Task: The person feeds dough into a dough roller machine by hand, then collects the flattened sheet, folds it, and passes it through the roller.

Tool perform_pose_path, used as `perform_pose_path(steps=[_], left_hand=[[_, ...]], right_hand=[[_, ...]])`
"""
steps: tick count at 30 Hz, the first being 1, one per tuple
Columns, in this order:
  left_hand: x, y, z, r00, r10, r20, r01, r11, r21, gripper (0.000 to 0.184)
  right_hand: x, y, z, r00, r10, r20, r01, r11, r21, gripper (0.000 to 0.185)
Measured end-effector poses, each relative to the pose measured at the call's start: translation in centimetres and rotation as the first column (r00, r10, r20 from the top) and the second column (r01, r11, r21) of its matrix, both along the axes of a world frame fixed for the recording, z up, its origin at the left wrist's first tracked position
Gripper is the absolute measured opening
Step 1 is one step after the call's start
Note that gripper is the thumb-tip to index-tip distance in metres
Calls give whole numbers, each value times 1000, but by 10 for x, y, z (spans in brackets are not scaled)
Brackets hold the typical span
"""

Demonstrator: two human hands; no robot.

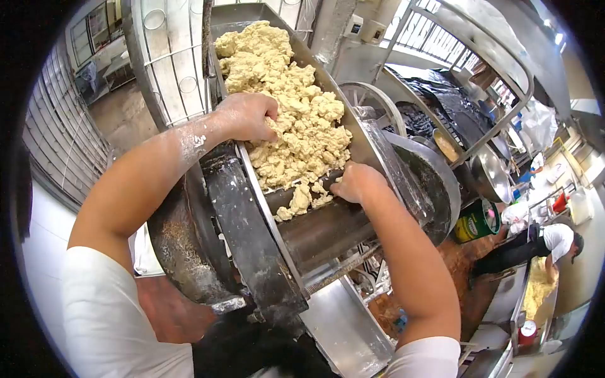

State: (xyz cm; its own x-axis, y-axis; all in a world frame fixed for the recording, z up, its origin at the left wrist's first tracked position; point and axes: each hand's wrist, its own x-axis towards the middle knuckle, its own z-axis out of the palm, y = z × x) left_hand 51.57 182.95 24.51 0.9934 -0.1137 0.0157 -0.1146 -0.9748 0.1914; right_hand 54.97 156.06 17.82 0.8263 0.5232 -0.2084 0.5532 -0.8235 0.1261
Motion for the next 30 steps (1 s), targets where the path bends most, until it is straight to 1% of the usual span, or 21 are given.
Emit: perform_pose_path(steps=[1, 2, 3, 4, 5, 7, 9, 10, 11, 12, 14, 15, 16, 19, 20, 23, 24, 25, 27, 29, 30], left_hand=[[-1, 0, 0, 1000, -2, 15, 2, 1000, 1, 49], [-1, 0, -1, 1000, -4, 29, 4, 1000, 2, 49], [0, 0, -3, 999, -5, 36, 5, 1000, 9, 49], [2, -1, -5, 999, -5, 45, 4, 1000, 14, 48], [4, 1, -7, 998, -1, 56, 0, 1000, 18, 48], [-2, -4, 1, 1000, 16, 9, -16, 1000, 11, 46], [-2, -5, 2, 1000, 23, -4, -23, 999, 28, 47], [2, -2, -4, 1000, 26, 5, -27, 998, 52, 48], [7, 0, -10, 1000, 29, 5, -29, 998, 49, 49], [5, -1, -7, 1000, 30, 1, -30, 997, 66, 49], [4, 1, -5, 999, 12, -36, -10, 999, 43, 51], [1, 2, -1, 998, 13, -65, -11, 1000, 19, 53], [4, 3, -4, 999, 5, -51, -3, 999, 32, 54], [2, 0, -3, 999, 8, -53, -7, 1000, 26, 54], [1, 0, -1, 998, 16, -63, -15, 1000, 15, 54], [2, -2, 0, 997, 41, -65, -39, 999, 34, 52], [0, -3, 0, 999, 44, -31, -43, 998, 34, 50], [-2, -4, -1, 998, 52, -24, -52, 998, 24, 49], [-2, -5, 0, 999, 52, -3, -52, 999, 3, 48], [1, -4, -4, 999, 37, 33, -36, 999, -11, 47], [3, -4, -5, 999, 17, 42, -17, 1000, 4, 46]], right_hand=[[6, -3, -12, 998, 68, -5, -68, 998, -13, 39], [18, -8, -19, 986, 168, -17, -168, 983, -67, 40], [17, -5, -14, 964, 264, -33, -266, 956, -120, 42], [14, -2, -11, 985, 135, -105, -135, 991, 9, 50], [10, 2, -8, 984, 16, -178, 9, 990, 138, 58], [-8, 23, -4, 964, -166, -206, 205, 962, 182, 69], [-54, 44, 36, 960, -122, -254, 200, 929, 310, 87], [-57, 47, 27, 966, -100, -240, 172, 938, 302, 97], [-63, 45, 13, 995, 6, -98, 31, 927, 373, 100], [-63, 48, 1, 997, -28, -68, 47, 956, 289, 98], [-71, 65, -9, 997, -57, -42, 64, 980, 188, 88], [-77, 72, -10, 997, -59, -49, 66, 983, 173, 80], [-81, 76, -9, 996, -71, -52, 78, 984, 158, 72], [-87, 76, -5, 996, 10, -85, 7, 979, 202, 47], [-92, 77, -2, 999, 24, -48, -13, 972, 233, 32], [-82, 73, -19, 987, 161, -14, -147, 932, 332, 26], [-75, 72, -30, 980, 198, 14, -191, 923, 335, 24], [-76, 75, -25, 978, 209, -18, -195, 938, 285, 28], [-75, 73, -27, 976, 216, -30, -197, 931, 308, 33], [-76, 70, -10, 979, 187, -82, -154, 939, 307, 38], [-70, 65, -5, 976, 153, -156, -93, 936, 341, 40]])
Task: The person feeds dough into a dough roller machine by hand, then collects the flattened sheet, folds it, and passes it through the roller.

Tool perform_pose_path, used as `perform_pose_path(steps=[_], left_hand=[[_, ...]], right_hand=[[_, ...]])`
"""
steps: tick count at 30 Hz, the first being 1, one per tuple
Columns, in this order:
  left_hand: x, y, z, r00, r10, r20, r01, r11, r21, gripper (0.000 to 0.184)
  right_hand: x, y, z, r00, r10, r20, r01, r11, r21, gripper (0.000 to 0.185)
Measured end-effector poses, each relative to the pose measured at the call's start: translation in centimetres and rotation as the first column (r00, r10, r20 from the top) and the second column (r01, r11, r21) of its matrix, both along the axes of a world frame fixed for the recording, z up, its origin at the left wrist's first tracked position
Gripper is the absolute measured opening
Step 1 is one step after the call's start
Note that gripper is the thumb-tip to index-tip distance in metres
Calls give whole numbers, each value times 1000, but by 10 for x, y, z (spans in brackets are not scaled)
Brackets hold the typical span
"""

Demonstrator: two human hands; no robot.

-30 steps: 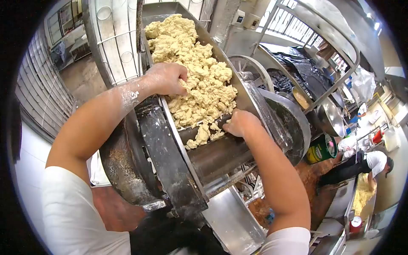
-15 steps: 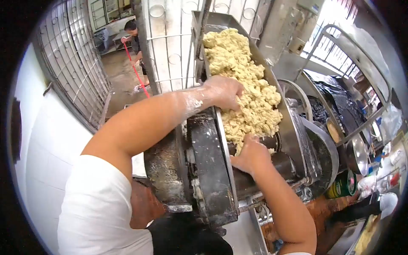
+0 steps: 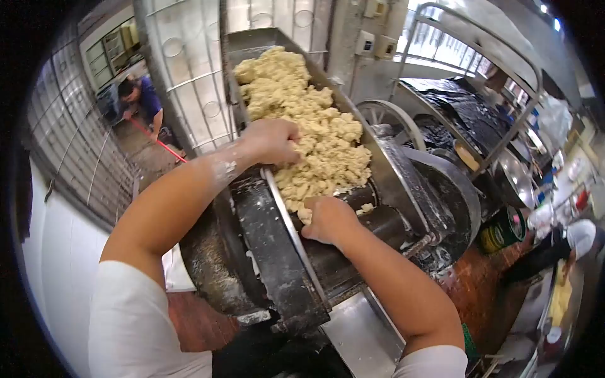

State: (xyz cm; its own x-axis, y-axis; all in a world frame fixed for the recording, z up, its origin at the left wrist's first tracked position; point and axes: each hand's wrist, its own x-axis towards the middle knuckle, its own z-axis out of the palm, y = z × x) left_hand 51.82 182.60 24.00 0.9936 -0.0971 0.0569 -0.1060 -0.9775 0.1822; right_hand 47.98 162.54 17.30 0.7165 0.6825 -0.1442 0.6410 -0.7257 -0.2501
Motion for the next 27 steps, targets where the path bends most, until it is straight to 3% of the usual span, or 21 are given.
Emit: perform_pose_path(steps=[3, 5, 7, 9, 11, 13, 15, 17, 20, 23, 25, 26, 27], left_hand=[[1, 0, 1, 1000, -14, 2, 14, 999, 35, 46], [-1, 0, 3, 1000, 11, -24, -10, 999, 30, 46], [1, 1, 2, 1000, 6, -22, -5, 1000, 6, 46], [0, 1, 3, 999, 22, -36, -22, 1000, 0, 46], [0, 2, 2, 1000, 10, -15, -10, 1000, 9, 46], [2, 2, 2, 1000, 7, 5, -7, 1000, 16, 46], [2, 2, 2, 1000, 11, 4, -11, 1000, 25, 45], [2, 2, 3, 1000, 17, -9, -17, 999, 34, 46], [3, 0, 1, 999, 45, -25, -44, 999, 30, 46], [3, -3, 4, 998, 44, -51, -41, 997, 60, 48], [3, -2, 3, 1000, 14, -19, -13, 999, 38, 49], [2, -3, 3, 1000, 15, -22, -14, 999, 28, 49], [1, -3, 4, 999, 20, -25, -19, 1000, 20, 49]], right_hand=[[26, -18, 39, 934, -160, -321, 224, 959, 174, 38], [65, -18, 55, 938, -149, -313, 257, 904, 341, 36], [75, 8, 106, 932, -253, -260, 350, 818, 457, 36], [117, 40, 114, 944, -257, -207, 326, 628, 707, 36], [149, 81, 116, 877, -479, 30, 227, 468, 854, 38], [191, 122, 98, 803, -592, 74, 297, 504, 811, 40], [209, 130, 100, 817, -557, 151, 310, 644, 699, 41], [221, 120, 98, 913, -350, 209, 220, 854, 472, 40], [238, 93, 81, 894, -341, 292, 110, 797, 594, 32], [175, 40, 106, 871, -195, 451, -27, 897, 441, 27], [157, 13, 104, 966, -153, 206, 29, 863, 504, 27], [137, -5, 104, 980, -178, -93, 199, 809, 552, 27], [110, -16, 105, 907, -171, -384, 373, 749, 547, 26]])
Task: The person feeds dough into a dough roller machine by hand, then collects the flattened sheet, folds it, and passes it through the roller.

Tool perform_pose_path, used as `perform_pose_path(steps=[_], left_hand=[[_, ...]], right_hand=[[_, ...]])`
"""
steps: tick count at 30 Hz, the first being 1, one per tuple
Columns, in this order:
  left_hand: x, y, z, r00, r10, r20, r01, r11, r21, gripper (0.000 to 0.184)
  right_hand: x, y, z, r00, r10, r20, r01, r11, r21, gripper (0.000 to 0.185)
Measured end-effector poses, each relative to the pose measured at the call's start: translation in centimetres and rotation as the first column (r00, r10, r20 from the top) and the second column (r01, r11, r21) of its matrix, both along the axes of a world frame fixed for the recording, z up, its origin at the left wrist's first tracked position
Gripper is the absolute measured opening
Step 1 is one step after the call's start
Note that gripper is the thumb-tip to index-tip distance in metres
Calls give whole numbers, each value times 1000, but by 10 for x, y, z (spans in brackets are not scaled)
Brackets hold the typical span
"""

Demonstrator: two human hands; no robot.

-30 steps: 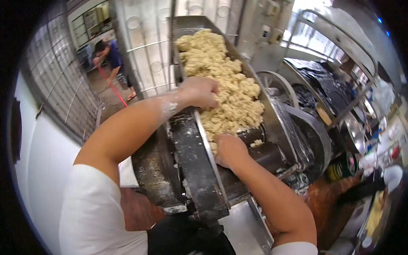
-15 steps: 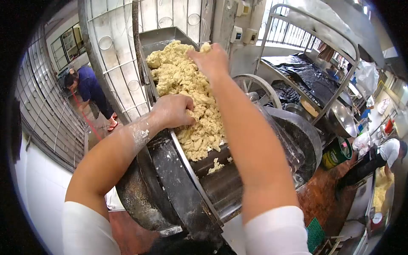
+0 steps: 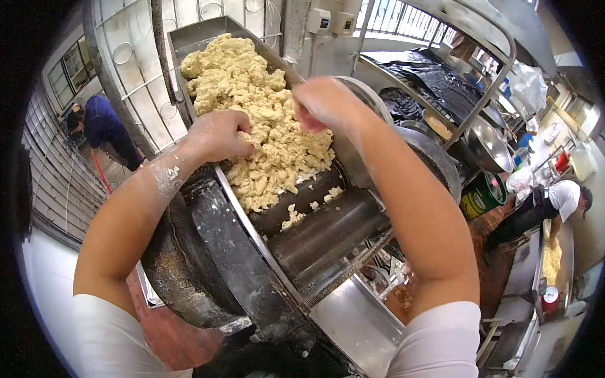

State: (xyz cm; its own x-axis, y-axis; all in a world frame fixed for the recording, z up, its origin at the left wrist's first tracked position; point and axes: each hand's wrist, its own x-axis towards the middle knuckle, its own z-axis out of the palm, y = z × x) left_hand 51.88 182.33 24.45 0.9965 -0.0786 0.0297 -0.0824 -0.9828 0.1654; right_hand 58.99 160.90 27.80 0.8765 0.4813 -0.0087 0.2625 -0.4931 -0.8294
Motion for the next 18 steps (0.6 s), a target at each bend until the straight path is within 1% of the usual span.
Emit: perform_pose_path(steps=[2, 4, 5, 6, 7, 10, 11, 14, 16, 18], left_hand=[[0, 1, -1, 1000, 4, 8, -4, 1000, -9, 49], [1, 1, -4, 1000, -1, 31, 1, 1000, -8, 49], [1, 2, -4, 999, -4, 39, 4, 1000, -8, 48], [1, 2, -5, 999, -10, 48, 10, 1000, -7, 48], [1, 1, -5, 998, -16, 57, 16, 1000, -6, 48], [0, -1, -3, 999, -3, 32, 2, 1000, 23, 47], [1, 0, -3, 999, -8, 36, 8, 1000, 10, 47], [1, 3, -6, 999, -7, 44, 8, 1000, -18, 47], [1, 1, -6, 998, 3, 58, -2, 1000, -18, 47], [0, -1, -4, 998, 7, 56, -6, 1000, -8, 45]], right_hand=[[-28, -22, -10, 997, 55, -53, -63, 984, -167, 25], [-52, -32, -19, 1000, 18, -4, -17, 884, -466, 26], [-45, -41, -46, 940, 249, 232, -20, 720, -694, 26], [-38, -49, -73, 779, 508, 366, 70, 511, -857, 27], [-50, -44, -73, 941, 174, 291, 138, 587, -797, 28], [-44, -46, -109, 966, 166, 197, 79, 536, -841, 29], [-34, -50, -124, 938, 295, 184, 23, 476, -879, 30], [-49, -40, -119, 969, 135, 205, 59, 683, -728, 32], [-66, -30, -118, 952, 199, 232, 37, 679, -733, 32], [-79, -22, -111, 966, 154, 208, 48, 682, -730, 31]])
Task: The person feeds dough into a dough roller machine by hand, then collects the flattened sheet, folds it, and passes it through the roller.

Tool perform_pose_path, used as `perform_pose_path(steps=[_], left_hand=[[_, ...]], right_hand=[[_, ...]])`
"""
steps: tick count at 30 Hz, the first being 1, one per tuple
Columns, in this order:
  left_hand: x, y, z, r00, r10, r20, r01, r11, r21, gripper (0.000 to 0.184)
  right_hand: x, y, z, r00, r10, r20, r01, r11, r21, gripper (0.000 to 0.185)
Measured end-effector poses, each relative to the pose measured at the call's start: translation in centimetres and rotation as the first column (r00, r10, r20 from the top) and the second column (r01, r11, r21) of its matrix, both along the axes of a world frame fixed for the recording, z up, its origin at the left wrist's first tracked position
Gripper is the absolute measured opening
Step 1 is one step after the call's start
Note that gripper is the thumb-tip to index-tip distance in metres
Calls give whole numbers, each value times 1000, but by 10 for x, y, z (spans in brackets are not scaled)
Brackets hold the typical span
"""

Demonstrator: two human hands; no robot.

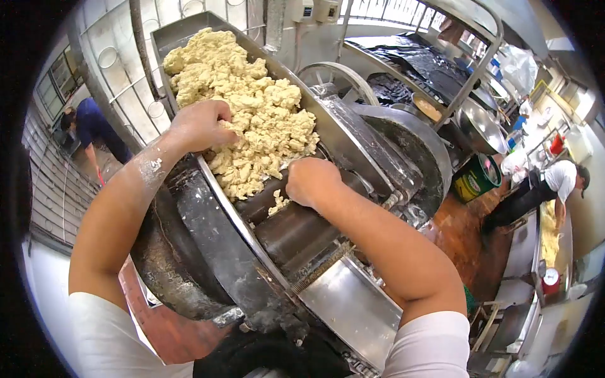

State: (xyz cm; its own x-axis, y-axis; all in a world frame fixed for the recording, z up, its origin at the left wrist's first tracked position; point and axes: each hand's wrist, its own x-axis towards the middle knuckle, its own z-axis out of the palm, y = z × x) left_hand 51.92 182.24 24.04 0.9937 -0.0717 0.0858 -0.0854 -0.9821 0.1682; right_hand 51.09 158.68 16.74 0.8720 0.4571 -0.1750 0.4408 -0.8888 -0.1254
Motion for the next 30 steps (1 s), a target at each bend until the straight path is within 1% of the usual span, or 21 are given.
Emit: perform_pose_path(steps=[2, 3, 6, 7, 10, 11, 14, 17, 20, 21, 24, 25, 26, 28, 29, 30], left_hand=[[-1, -2, 1, 1000, 7, -11, -7, 1000, 5, 44], [-1, -3, 2, 1000, 14, -21, -14, 1000, 3, 44], [0, -2, 1, 1000, 16, -21, -16, 1000, 12, 44], [0, -3, 1, 1000, 18, -20, -17, 1000, 17, 45], [-2, -6, 5, 999, 40, -35, -39, 999, 25, 45], [-2, -6, 4, 998, 42, -36, -42, 999, 22, 45], [-1, -5, 4, 998, 33, -44, -32, 999, 29, 45], [-1, -4, 1, 999, 25, -22, -25, 1000, 15, 45], [-1, -2, 2, 1000, 14, -11, -14, 1000, 9, 45], [0, 0, 0, 1000, 7, -11, -7, 1000, 7, 45], [0, 0, 3, 1000, -6, -15, 6, 1000, 3, 44], [0, 2, 2, 1000, -17, -9, 17, 1000, 1, 44], [1, 4, -1, 1000, -28, -6, 28, 1000, -3, 44], [0, 5, 1, 1000, -23, -22, 23, 1000, -1, 45], [1, 5, 1, 999, -20, -28, 20, 1000, 7, 45], [2, 4, 1, 999, -20, -33, 21, 1000, 17, 44]], right_hand=[[-8, 2, 2, 1000, -28, -1, 28, 999, 37, 32], [-11, 4, 3, 1000, 5, -16, -5, 1000, 31, 40], [-31, 11, 11, 996, 89, 15, -89, 996, -6, 49], [-35, 14, 7, 994, 91, 56, -90, 996, -14, 50], [-29, 23, 11, 994, 97, -41, -101, 988, -114, 43], [-24, 25, 3, 995, 95, -32, -97, 990, -105, 33], [-15, 28, -5, 998, 31, -46, -35, 996, -79, 26], [-12, 24, -13, 999, -35, -21, 35, 999, 12, 21], [-11, 18, 0, 999, 12, -44, -13, 999, -34, 21], [-1, 15, -9, 998, 49, -26, -49, 999, 2, 22], [21, 5, 7, 975, 214, -62, -208, 974, 92, 22], [28, 2, 23, 976, 114, -185, -67, 968, 243, 21], [34, 4, 44, 946, 31, -323, 95, 926, 366, 21], [57, 21, 81, 971, 17, -239, 110, 854, 509, 21], [74, 33, 95, 988, 67, -136, 30, 793, 609, 20], [79, 49, 113, 992, 13, -127, 85, 676, 732, 16]])
